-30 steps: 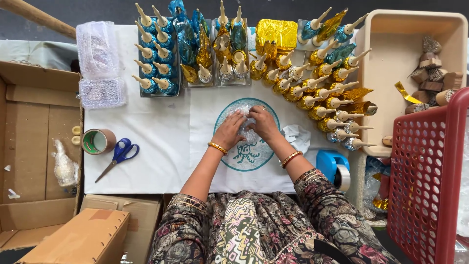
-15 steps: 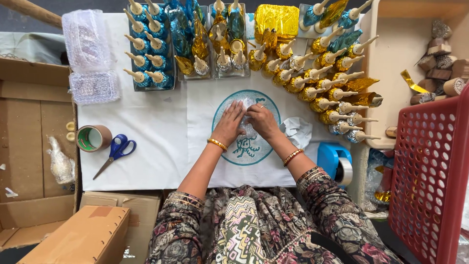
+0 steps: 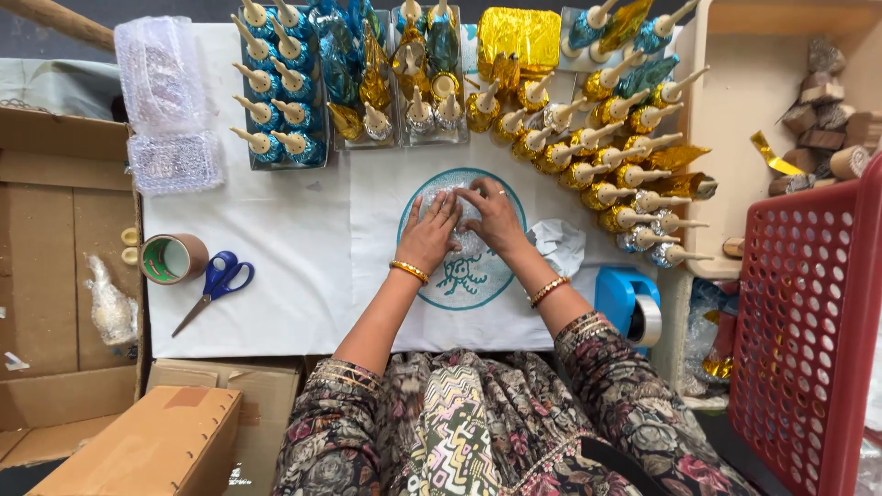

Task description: The person wraps a small plastic container with bubble wrap and secures it with tape. They then wipe a decorative silver pinecone with a cloth and place it into a plastic container.

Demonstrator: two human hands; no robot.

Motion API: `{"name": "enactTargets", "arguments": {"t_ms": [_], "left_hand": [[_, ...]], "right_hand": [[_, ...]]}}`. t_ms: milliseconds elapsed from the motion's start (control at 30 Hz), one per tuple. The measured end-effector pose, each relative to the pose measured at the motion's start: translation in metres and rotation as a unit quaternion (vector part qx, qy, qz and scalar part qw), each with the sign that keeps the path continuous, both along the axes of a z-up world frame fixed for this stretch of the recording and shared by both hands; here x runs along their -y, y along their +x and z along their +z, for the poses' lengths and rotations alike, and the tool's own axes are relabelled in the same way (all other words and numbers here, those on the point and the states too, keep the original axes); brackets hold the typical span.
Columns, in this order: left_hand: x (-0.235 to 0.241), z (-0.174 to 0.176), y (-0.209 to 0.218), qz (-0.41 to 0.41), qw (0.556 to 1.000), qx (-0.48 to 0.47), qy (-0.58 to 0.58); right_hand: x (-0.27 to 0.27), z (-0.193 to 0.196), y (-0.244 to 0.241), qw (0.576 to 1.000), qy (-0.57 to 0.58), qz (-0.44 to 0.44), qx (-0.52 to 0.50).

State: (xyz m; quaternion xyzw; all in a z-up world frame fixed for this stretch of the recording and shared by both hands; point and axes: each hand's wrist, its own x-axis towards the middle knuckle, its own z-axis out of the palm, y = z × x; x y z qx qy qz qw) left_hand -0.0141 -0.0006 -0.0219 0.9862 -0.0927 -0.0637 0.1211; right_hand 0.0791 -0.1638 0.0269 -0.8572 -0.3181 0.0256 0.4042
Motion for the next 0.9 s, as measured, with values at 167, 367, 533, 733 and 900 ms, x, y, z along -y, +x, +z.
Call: {"name": "enactTargets", "arguments": {"t_ms": [167, 367, 533, 733, 900], "left_hand": [[0.004, -0.014, -0.005, 0.019, 0.997, 0.064, -0.036], [0.01, 0.011, -0.01, 0.085, 0.982, 0.064, -0.155], [0.009, 0.015, 0.002, 0.071, 0.981, 0.095, -0.157], [0.008, 0.028, 0.009, 0.113, 0.971, 0.07, -0.197], [0.007, 0.009, 0.004, 0.101, 0.972, 0.096, -0.188]], "right_hand": [[0.005, -0.016, 0.005, 0.995, -0.086, 0.035, 0.038], [0.002, 0.0, 0.0, 0.979, -0.157, 0.036, 0.122], [0.002, -0.036, 0.009, 0.975, -0.15, 0.066, 0.149], [-0.002, -0.035, 0.01, 0.99, -0.124, 0.058, 0.028], [-0.002, -0.049, 0.011, 0.993, -0.108, 0.038, 0.02]]}}
